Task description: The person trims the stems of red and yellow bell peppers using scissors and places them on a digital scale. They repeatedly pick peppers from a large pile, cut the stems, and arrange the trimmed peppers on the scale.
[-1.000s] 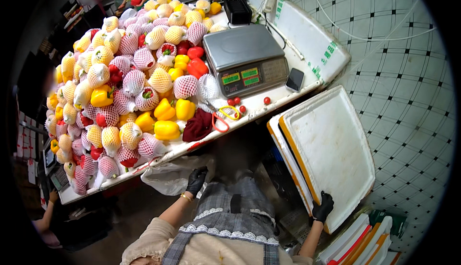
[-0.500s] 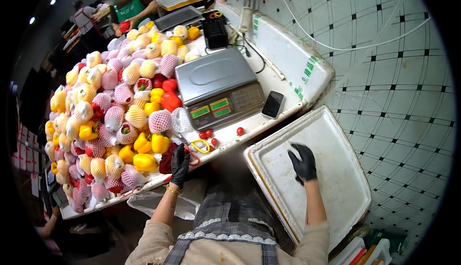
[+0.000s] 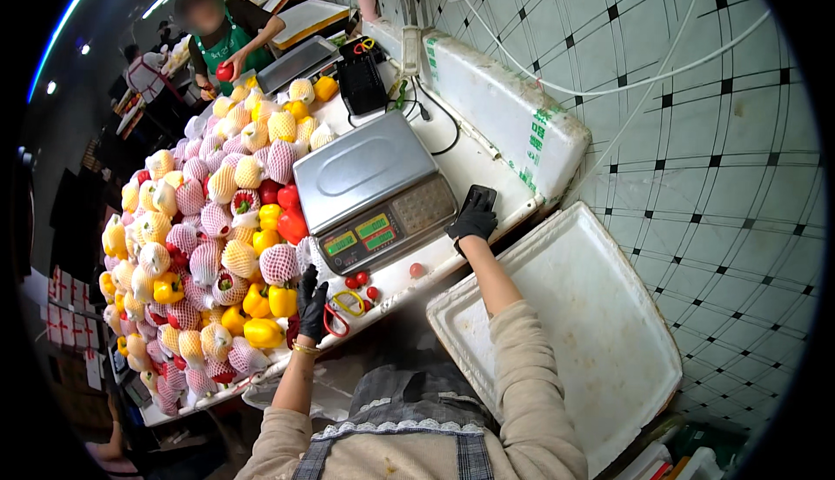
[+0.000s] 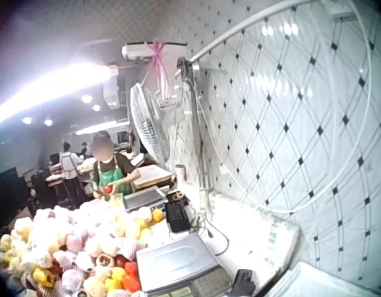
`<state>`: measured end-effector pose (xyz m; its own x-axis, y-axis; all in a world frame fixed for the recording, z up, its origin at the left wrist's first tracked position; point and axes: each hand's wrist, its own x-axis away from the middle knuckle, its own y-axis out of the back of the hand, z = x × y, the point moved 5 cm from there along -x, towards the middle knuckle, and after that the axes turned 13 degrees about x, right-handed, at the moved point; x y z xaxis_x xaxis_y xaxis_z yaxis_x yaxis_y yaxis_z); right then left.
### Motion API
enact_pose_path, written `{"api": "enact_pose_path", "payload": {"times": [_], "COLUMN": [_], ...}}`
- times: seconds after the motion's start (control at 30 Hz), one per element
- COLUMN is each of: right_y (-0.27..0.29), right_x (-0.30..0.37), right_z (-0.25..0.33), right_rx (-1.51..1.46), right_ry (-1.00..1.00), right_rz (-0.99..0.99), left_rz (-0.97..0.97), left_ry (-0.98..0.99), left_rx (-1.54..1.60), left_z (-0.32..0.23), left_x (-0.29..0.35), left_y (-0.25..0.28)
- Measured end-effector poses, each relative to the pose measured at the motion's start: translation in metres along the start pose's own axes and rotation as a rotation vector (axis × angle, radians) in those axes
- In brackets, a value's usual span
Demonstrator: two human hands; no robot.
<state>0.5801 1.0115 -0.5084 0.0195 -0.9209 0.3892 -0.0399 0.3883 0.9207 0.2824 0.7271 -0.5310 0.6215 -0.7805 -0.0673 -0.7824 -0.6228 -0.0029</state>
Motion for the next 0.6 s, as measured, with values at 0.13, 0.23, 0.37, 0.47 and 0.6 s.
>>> {"api": "enact_pose_path", "payload": {"times": [0.13, 0.23, 0.37, 0.47, 0.6], "right_y": [-0.027, 0.005, 0.002, -0.015, -0.006], "right_x": [-0.028, -0.013, -0.037, -0.067, -0.068], "right_z": [-0.018, -0.022, -0.051, -0.089, -0.091], "right_rx": [-0.024, -0.021, -0.008, -0.012, -0.061], "right_ry": [-0.105, -0.184, -0.190, -0.280, -0.307], "right_rz": [-0.102, -0.101, -0.212, -0.203, -0.101], "left_rz": [0.055, 0.231, 0.243, 0.281, 0.326], "left_ry": [0.148, 0.247, 0.306, 0.305, 0.257], "left_rx": [0.043, 0.206, 0.326, 0.317, -0.035], "left_z": [0.009, 0.035, 0.046, 0.053, 0.066], "left_x": [-0.055, -0.082, -0.098, -0.104, -0.099], "left_y": [-0.018, -0.014, -0.020, -0.033, -0.035]}}
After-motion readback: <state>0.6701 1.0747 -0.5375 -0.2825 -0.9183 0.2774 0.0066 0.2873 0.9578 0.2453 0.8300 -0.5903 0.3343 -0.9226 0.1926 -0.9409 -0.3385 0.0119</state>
